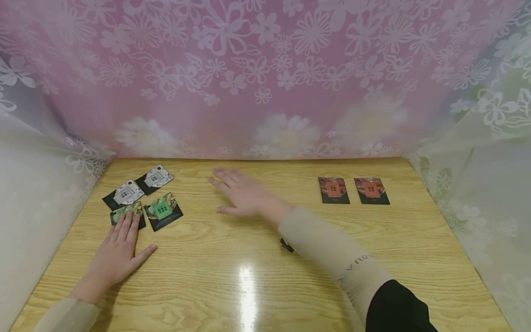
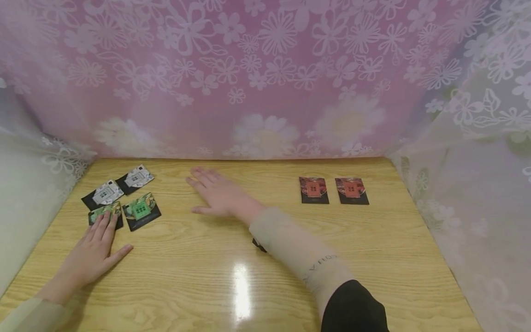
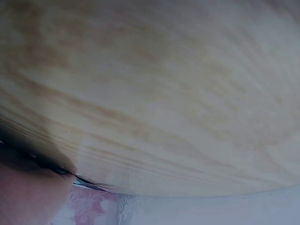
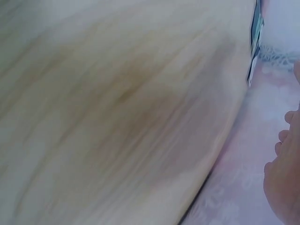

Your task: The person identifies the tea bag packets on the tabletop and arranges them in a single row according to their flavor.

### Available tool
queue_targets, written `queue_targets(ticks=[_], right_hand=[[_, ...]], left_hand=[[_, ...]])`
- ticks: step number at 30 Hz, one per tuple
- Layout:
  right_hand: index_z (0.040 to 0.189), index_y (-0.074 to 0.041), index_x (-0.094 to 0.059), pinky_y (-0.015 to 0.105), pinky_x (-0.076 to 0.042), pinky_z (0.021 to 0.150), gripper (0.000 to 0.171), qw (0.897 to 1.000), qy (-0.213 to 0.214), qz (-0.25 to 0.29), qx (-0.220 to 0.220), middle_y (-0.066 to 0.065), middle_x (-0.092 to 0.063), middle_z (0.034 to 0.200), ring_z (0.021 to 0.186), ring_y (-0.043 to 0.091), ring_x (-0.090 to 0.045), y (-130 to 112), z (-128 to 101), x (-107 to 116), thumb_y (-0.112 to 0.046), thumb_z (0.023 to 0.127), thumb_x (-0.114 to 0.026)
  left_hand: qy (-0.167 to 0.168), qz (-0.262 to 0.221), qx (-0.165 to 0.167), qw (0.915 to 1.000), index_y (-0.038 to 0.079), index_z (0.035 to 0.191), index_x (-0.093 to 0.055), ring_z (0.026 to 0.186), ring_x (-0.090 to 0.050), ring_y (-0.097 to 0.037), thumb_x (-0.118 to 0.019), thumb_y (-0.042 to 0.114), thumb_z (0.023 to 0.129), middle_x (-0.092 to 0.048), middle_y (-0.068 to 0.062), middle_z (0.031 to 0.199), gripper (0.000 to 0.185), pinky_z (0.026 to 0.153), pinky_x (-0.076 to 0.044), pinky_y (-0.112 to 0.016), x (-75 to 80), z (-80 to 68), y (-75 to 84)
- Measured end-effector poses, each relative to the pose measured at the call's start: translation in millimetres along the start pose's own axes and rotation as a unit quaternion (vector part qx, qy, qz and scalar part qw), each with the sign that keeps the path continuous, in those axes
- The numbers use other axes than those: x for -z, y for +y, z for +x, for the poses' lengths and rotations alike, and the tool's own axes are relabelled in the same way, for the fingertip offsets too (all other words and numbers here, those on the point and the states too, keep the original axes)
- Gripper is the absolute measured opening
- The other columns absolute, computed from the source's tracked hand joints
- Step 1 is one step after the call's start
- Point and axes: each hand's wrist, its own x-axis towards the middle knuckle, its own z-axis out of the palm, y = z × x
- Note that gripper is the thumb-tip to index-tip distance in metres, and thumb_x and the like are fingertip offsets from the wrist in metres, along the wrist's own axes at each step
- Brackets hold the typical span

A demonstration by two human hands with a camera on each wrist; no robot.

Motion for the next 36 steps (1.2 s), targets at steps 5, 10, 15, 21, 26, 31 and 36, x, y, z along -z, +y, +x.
queue_targets(ticks=[5, 10, 15, 21, 26, 31, 36], right_hand=[[0.173, -0.017, 0.002, 0.044, -0.002, 0.138, 0.092, 1.0, -0.002, -0.004, 0.012, 0.008, 0.01, 0.18, 0.169, 0.029, 0.002, -16.8, 15.4, -4.9, -0.064, 0.108, -0.044], [0.173, -0.015, -0.001, 0.043, -0.002, 0.138, 0.092, 1.0, -0.007, -0.002, 0.026, 0.009, 0.009, 0.18, 0.169, 0.027, 0.003, -34.7, 30.2, -10.9, -0.064, 0.108, -0.043], [0.173, -0.014, -0.006, 0.043, -0.002, 0.138, 0.09, 0.999, -0.02, -0.011, 0.043, 0.011, 0.002, 0.181, 0.169, 0.028, -0.001, -53.2, 41.4, -15.4, -0.066, 0.108, -0.041], [0.173, -0.014, -0.008, 0.043, -0.005, 0.139, 0.09, 0.997, -0.027, -0.036, 0.061, 0.011, -0.003, 0.181, 0.169, 0.027, -0.005, -69.3, 51.8, -24.1, -0.067, 0.108, -0.038], [0.173, -0.017, -0.006, 0.039, -0.003, 0.138, 0.088, 0.995, -0.045, -0.058, 0.071, 0.008, -0.001, 0.182, 0.169, 0.024, -0.002, -79.6, 62.0, -32.5, -0.068, 0.108, -0.035], [0.173, -0.019, -0.005, 0.039, -0.005, 0.138, 0.086, 0.99, -0.065, -0.095, 0.081, 0.006, 0.002, 0.182, 0.169, 0.023, 0.0, -91.1, 70.4, -33.8, -0.07, 0.108, -0.03], [0.173, -0.022, 0.001, 0.036, -0.001, 0.138, 0.086, 0.985, -0.087, -0.124, 0.087, 0.004, 0.009, 0.181, 0.169, 0.02, 0.007, -99.1, 79.2, -40.8, -0.073, 0.108, -0.023]], left_hand=[[0.003, 0.0, -0.002, 1.0, -0.009, 0.167, -0.01, 0.16, -0.012, -0.057, -0.055, 0.058, 0.106, -0.012, -0.039, 0.171, 0.101, 0.129, -0.015, -0.072, 0.7, 1.1, 0.2], [0.008, 0.003, -0.005, 1.0, -0.01, 0.167, -0.012, 0.159, -0.014, -0.058, -0.055, 0.057, 0.106, -0.014, -0.04, 0.17, 0.1, 0.129, -0.016, -0.072, 2.0, 1.2, -0.2], [0.013, 0.006, -0.007, 0.9999, -0.011, 0.166, -0.014, 0.158, -0.016, -0.059, -0.055, 0.058, 0.106, -0.016, -0.041, 0.17, 0.1, 0.127, -0.019, -0.073, 3.1, 1.4, -0.2], [0.015, 0.012, -0.008, 0.9998, -0.011, 0.166, -0.016, 0.158, -0.018, -0.059, -0.056, 0.058, 0.105, -0.018, -0.04, 0.169, 0.1, 0.126, -0.022, -0.074, 3.1, 1.9, -0.2], [0.008, 0.013, -0.006, 0.9999, -0.011, 0.166, -0.015, 0.158, -0.018, -0.059, -0.055, 0.059, 0.105, -0.017, -0.04, 0.17, 0.101, 0.125, -0.024, -0.075, 3.1, 2.0, 0.2], [-0.006, 0.014, 0.0, 0.9999, -0.011, 0.166, -0.014, 0.158, -0.016, -0.059, -0.055, 0.06, 0.105, -0.015, -0.04, 0.17, 0.102, 0.123, -0.025, -0.076, 5.9, 2.0, 1.6], [-0.014, 0.016, 0.001, 0.9998, -0.011, 0.166, -0.012, 0.159, -0.015, -0.059, -0.053, 0.06, 0.106, -0.013, -0.04, 0.171, 0.102, 0.123, -0.024, -0.076, 5.7, 2.8, 1.4]])
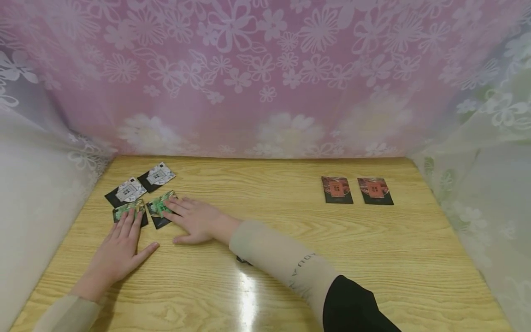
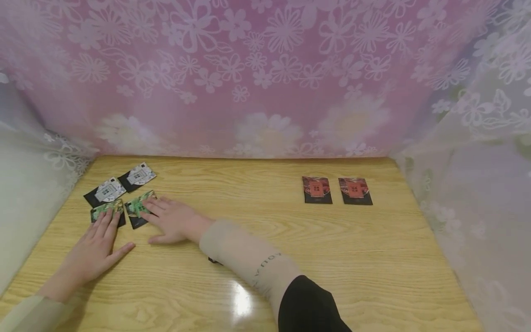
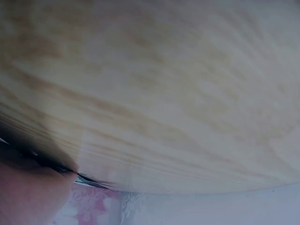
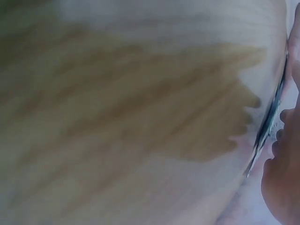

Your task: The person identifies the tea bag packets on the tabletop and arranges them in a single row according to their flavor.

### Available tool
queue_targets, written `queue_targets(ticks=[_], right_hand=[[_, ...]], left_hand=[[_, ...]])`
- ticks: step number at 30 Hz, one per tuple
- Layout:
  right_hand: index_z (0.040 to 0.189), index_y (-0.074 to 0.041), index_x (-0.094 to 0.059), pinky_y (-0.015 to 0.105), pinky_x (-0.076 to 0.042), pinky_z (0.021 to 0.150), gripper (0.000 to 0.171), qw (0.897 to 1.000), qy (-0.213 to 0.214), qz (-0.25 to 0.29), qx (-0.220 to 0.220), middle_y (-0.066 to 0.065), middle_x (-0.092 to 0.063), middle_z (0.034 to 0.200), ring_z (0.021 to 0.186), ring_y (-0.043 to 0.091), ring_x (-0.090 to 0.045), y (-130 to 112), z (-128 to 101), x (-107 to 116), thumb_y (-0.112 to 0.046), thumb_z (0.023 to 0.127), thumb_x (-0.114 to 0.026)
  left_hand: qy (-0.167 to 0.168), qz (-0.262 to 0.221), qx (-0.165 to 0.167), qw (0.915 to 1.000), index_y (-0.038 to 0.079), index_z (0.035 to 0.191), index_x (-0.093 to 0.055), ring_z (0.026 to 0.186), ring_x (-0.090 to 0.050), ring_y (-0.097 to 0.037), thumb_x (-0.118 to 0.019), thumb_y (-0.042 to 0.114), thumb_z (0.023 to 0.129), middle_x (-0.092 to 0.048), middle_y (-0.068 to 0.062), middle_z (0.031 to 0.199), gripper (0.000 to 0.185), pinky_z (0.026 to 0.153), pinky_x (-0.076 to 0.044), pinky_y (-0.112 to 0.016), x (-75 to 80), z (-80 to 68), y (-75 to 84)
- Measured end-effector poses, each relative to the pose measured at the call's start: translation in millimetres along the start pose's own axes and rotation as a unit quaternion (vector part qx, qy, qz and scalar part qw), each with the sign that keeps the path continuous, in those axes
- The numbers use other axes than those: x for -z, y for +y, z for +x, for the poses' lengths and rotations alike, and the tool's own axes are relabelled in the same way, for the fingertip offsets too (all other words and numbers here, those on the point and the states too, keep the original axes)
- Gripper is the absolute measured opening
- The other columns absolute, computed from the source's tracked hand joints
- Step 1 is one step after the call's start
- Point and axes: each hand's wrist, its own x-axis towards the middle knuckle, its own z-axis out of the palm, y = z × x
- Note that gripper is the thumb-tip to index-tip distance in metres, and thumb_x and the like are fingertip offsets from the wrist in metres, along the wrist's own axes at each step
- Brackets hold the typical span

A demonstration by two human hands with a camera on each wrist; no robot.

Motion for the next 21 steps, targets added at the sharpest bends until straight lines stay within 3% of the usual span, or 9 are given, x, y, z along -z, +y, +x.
queue_targets(ticks=[6, 13, 21], right_hand=[[0.172, -0.025, 0.009, 0.033, 0.003, 0.137, 0.087, 0.999, -0.032, 0.009, 0.005, 0.002, 0.018, 0.179, 0.167, 0.019, 0.013, -7.2, 7.7, -3.6, -0.074, 0.107, -0.021], [0.172, -0.022, 0.008, 0.03, -0.001, 0.137, 0.091, 0.999, -0.043, 0.016, -0.004, 0.006, 0.015, 0.18, 0.168, 0.021, 0.009, -11.0, 3.6, 2.4, -0.076, 0.106, -0.022], [0.172, -0.016, 0.005, 0.031, -0.003, 0.138, 0.098, 0.998, -0.052, -0.001, -0.019, 0.011, 0.01, 0.18, 0.169, 0.025, 0.005, -8.1, -12.8, 4.7, -0.079, 0.104, -0.025]], left_hand=[[0.004, -0.002, -0.001, 1.0, -0.01, 0.167, -0.011, 0.159, -0.014, -0.058, -0.053, 0.059, 0.106, -0.013, -0.039, 0.171, 0.101, 0.124, -0.023, -0.076, -2.5, 0.2, -1.3], [0.026, 0.004, -0.008, 0.9996, -0.01, 0.167, -0.013, 0.159, -0.017, -0.058, -0.055, 0.059, 0.105, -0.016, -0.039, 0.17, 0.101, 0.124, -0.025, -0.075, -5.2, -0.7, -2.1], [0.008, 0.004, 0.001, 1.0, -0.009, 0.167, -0.013, 0.159, -0.017, -0.057, -0.055, 0.061, 0.105, -0.016, -0.038, 0.171, 0.103, 0.123, -0.027, -0.075, -0.5, -0.9, 1.1]])
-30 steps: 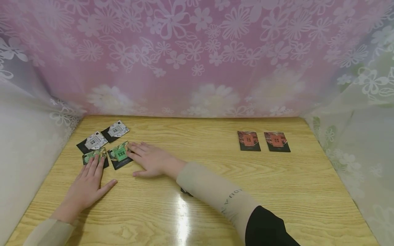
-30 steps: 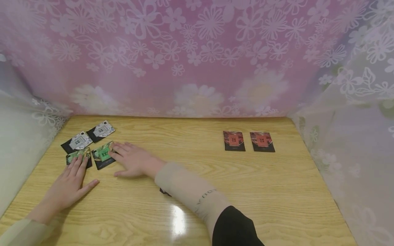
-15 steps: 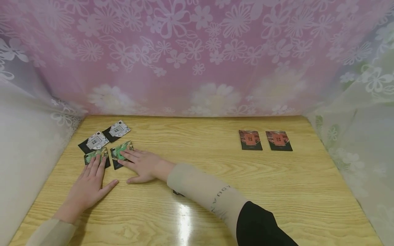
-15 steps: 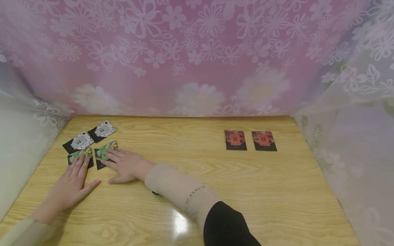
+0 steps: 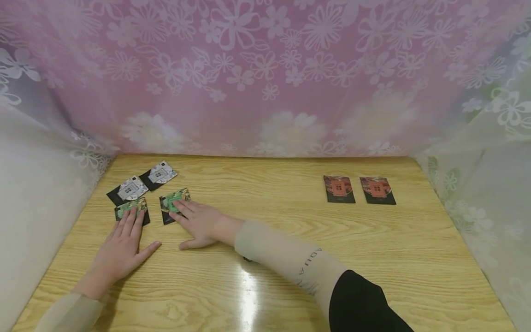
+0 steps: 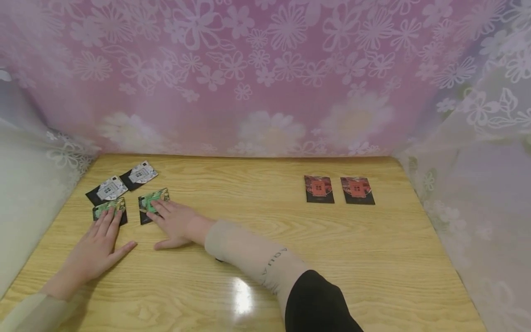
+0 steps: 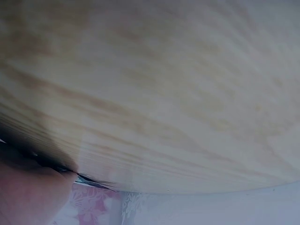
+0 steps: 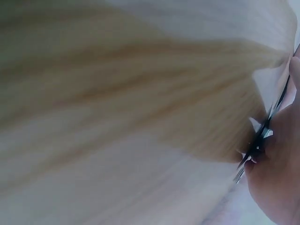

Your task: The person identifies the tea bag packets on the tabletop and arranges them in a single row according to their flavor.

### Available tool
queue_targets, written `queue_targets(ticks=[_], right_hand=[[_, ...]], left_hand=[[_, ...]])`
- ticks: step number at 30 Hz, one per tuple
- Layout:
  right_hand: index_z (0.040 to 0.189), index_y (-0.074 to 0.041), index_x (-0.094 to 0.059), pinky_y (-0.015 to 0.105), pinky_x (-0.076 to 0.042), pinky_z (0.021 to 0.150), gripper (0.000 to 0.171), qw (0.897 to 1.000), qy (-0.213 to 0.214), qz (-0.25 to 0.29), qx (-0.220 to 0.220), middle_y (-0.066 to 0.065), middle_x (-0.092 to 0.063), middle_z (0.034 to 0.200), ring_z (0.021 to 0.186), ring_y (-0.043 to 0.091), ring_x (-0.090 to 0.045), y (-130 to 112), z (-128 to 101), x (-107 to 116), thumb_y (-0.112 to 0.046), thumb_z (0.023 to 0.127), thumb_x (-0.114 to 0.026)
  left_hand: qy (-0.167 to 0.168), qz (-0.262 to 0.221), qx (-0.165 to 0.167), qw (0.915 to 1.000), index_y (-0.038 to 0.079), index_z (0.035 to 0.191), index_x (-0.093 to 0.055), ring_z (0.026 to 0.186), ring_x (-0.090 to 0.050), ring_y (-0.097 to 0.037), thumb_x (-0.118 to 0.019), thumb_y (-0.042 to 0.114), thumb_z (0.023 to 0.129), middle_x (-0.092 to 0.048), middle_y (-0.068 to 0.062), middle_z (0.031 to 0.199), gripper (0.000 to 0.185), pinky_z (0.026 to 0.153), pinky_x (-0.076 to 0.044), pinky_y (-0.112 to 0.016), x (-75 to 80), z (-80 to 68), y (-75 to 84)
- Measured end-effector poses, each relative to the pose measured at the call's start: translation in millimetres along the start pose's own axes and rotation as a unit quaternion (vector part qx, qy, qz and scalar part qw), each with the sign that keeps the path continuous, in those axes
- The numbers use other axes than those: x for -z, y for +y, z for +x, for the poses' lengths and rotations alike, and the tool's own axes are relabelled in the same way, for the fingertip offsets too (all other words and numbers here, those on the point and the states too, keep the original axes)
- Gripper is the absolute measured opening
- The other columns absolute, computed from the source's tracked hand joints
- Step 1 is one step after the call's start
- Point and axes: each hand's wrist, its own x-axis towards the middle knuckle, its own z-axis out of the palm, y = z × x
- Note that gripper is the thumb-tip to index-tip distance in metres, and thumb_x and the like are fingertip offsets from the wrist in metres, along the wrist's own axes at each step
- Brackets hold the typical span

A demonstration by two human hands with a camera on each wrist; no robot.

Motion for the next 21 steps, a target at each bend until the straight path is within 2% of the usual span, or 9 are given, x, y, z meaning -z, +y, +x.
queue_targets(ticks=[8, 21], right_hand=[[0.172, -0.012, 0.005, 0.036, -0.006, 0.138, 0.1, 0.999, 0.01, 0.022, -0.027, 0.015, 0.009, 0.18, 0.169, 0.028, 0.004, 22.4, -25.8, -15.8, -0.078, 0.104, -0.029], [0.172, -0.011, 0.003, 0.042, -0.011, 0.138, 0.099, 0.993, 0.02, 0.092, -0.069, 0.017, 0.01, 0.179, 0.168, 0.032, 0.003, 71.8, -77.6, -39.8, -0.075, 0.105, -0.031]], left_hand=[[-0.002, 0.001, 0.002, 1.0, -0.01, 0.166, -0.015, 0.158, -0.019, -0.058, -0.056, 0.061, 0.104, -0.017, -0.039, 0.171, 0.103, 0.122, -0.029, -0.074, 1.0, -0.9, 0.8], [0.008, -0.014, -0.005, 0.9999, -0.007, 0.168, -0.01, 0.16, -0.013, -0.056, -0.054, 0.06, 0.106, -0.012, -0.037, 0.172, 0.102, 0.128, -0.018, -0.072, -2.5, -1.5, -3.3]])
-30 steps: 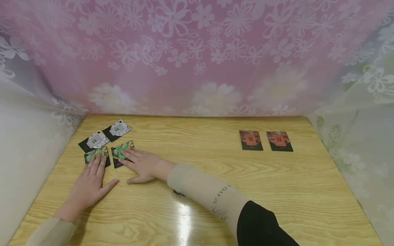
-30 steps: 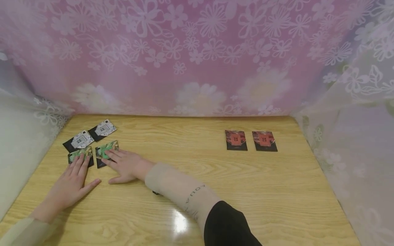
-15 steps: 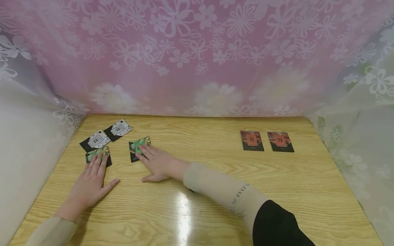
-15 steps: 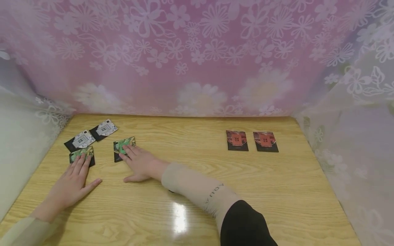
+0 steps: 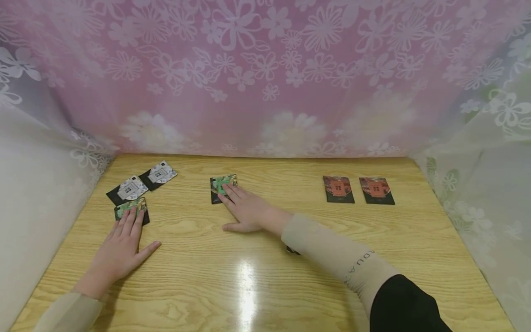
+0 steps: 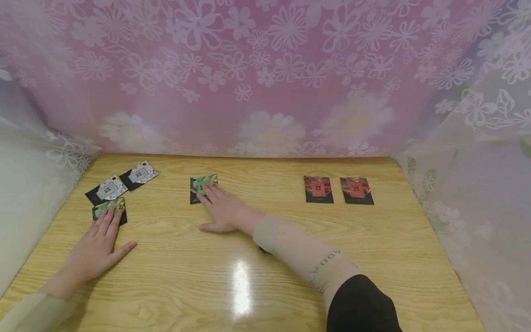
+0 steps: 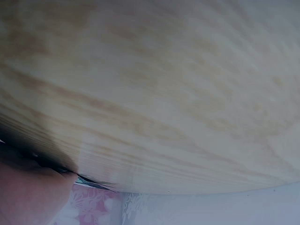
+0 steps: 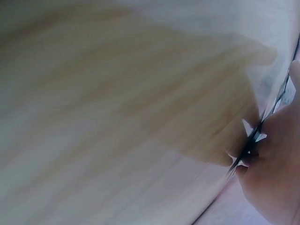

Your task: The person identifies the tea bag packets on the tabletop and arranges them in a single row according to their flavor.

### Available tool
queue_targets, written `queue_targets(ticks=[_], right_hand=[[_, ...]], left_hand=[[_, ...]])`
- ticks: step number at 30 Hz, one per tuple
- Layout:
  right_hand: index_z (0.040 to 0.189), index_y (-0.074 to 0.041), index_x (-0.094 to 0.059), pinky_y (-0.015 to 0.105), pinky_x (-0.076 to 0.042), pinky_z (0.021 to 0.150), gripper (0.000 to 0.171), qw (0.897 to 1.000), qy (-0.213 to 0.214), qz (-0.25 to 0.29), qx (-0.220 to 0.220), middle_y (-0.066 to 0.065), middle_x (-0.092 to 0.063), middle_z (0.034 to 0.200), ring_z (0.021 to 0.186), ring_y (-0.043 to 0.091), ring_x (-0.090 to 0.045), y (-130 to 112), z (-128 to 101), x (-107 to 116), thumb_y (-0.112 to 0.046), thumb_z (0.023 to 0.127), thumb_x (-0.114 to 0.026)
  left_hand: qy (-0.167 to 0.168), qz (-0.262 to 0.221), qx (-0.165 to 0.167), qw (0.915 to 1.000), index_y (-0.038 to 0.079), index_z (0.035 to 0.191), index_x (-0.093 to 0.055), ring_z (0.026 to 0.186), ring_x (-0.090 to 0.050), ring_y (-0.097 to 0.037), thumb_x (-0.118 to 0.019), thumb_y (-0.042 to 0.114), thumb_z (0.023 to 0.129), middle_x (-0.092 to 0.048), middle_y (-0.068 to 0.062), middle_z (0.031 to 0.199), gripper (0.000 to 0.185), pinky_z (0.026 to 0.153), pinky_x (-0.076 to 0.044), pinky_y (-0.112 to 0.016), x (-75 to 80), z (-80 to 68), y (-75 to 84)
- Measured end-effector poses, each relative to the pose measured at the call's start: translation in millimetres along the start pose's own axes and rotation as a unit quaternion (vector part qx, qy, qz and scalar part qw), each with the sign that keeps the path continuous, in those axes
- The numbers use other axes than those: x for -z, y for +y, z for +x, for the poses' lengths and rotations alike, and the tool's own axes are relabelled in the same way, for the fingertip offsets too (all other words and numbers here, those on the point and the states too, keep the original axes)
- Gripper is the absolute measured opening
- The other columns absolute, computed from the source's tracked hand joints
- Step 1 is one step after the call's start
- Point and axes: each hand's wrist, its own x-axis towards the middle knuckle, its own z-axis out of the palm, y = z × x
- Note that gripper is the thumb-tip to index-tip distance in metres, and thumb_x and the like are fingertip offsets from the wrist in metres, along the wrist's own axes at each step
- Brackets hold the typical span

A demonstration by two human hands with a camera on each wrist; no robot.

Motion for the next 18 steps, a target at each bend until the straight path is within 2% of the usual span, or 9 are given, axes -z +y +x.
queue_targets(ticks=[7, 18], right_hand=[[0.172, -0.009, 0.0, 0.042, -0.009, 0.138, 0.098, 1.0, 0.011, 0.005, -0.018, 0.019, 0.007, 0.179, 0.168, 0.033, 0.002, 24.7, -24.0, -9.2, -0.075, 0.106, -0.03], [0.171, -0.007, -0.001, 0.046, -0.012, 0.138, 0.099, 0.999, 0.013, 0.017, -0.037, 0.021, 0.006, 0.178, 0.168, 0.035, 0.0, 49.1, -61.7, -19.7, -0.075, 0.106, -0.031]], left_hand=[[0.01, 0.001, -0.005, 0.9999, -0.009, 0.167, -0.012, 0.16, -0.015, -0.057, -0.056, 0.058, 0.105, -0.016, -0.039, 0.171, 0.101, 0.127, -0.021, -0.073, -0.7, -0.4, 0.1], [0.012, 0.003, -0.006, 0.9999, -0.009, 0.167, -0.012, 0.159, -0.016, -0.057, -0.057, 0.058, 0.105, -0.016, -0.039, 0.17, 0.101, 0.127, -0.021, -0.073, -3.3, 0.6, -1.8]])
